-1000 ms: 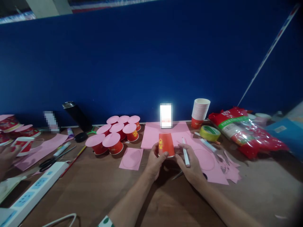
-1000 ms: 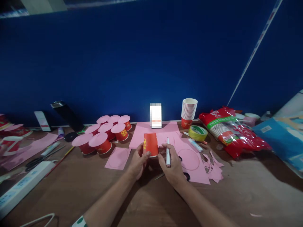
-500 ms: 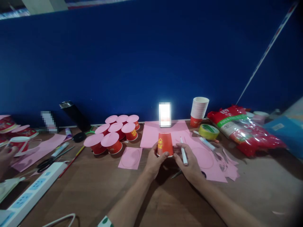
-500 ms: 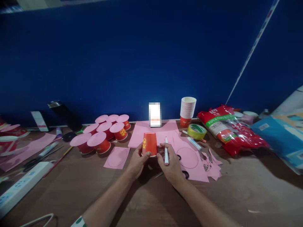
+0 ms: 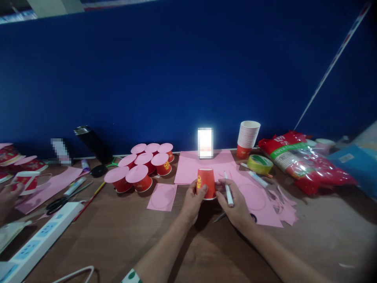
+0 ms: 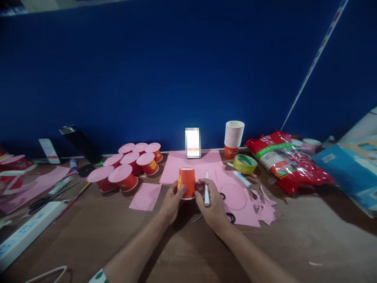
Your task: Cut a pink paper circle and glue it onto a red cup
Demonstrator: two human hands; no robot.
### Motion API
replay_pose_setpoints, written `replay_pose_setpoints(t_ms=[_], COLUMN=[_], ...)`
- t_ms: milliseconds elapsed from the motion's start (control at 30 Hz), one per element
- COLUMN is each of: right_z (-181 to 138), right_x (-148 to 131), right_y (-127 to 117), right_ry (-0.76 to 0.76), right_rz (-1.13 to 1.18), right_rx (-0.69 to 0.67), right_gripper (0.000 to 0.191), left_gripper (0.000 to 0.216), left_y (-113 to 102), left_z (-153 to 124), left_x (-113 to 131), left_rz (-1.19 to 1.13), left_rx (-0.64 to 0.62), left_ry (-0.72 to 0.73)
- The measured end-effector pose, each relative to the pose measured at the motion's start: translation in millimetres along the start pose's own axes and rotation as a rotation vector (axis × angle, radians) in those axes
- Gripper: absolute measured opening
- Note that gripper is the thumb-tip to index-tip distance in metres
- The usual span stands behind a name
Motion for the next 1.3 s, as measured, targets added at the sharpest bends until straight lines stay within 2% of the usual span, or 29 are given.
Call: replay_pose_setpoints(t_ms=[200, 500, 733, 833, 1033, 1300], right_z=[-0.5, -0.2, -0.8, -0.1, -1.8, -7.4], right_x=[-0.1, -2.8, 2.1, -0.1, -11.6, -16.0], right_y=[-0.3, -0.1, -1.4, -3.3, -13.0, -20.4], right_ry=[-0.018, -0.006, -0.001, -0.049, -0.087, -0.101], right_rz=[-0.009, -0.034, -0.071, -0.081, -0.017, 0.041], right_rx=[-0.004, -0.018, -0.020, 0.021, 0.204, 0.265], right_gripper=[0.027, 0.027, 0.033, 0.028, 0.023, 0.020], left_gripper=[0.043, 0.041, 0.040, 0.038, 0.039, 0.045], left_y=[3.7, 3.1, 0.1, -0.8, -2.8, -6.0], left_z=[-2.8, -2.4, -2.6, -2.3, -1.2, -2.3], left_x=[3.7, 6.4, 6.0, 5.7, 2.6, 2.8], left_rz=[-0.040, 0.012, -0.043, -0.116, -0.225, -0.301], left_rx=[-0.033, 0.004, 0.023, 0.021, 0.004, 0.087], left_ry=[-0.028, 0.021, -0.002, -0.023, -0.076, -0.239])
Point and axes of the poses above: each hand's wrist, its own z-axis towards the middle knuckle, its own y-axis out of the palm, x = y × z, the point moved 3 cm from there along z, towards the middle knuckle, and after that the axes turned 5 degrees about y, right-handed, at the moved point
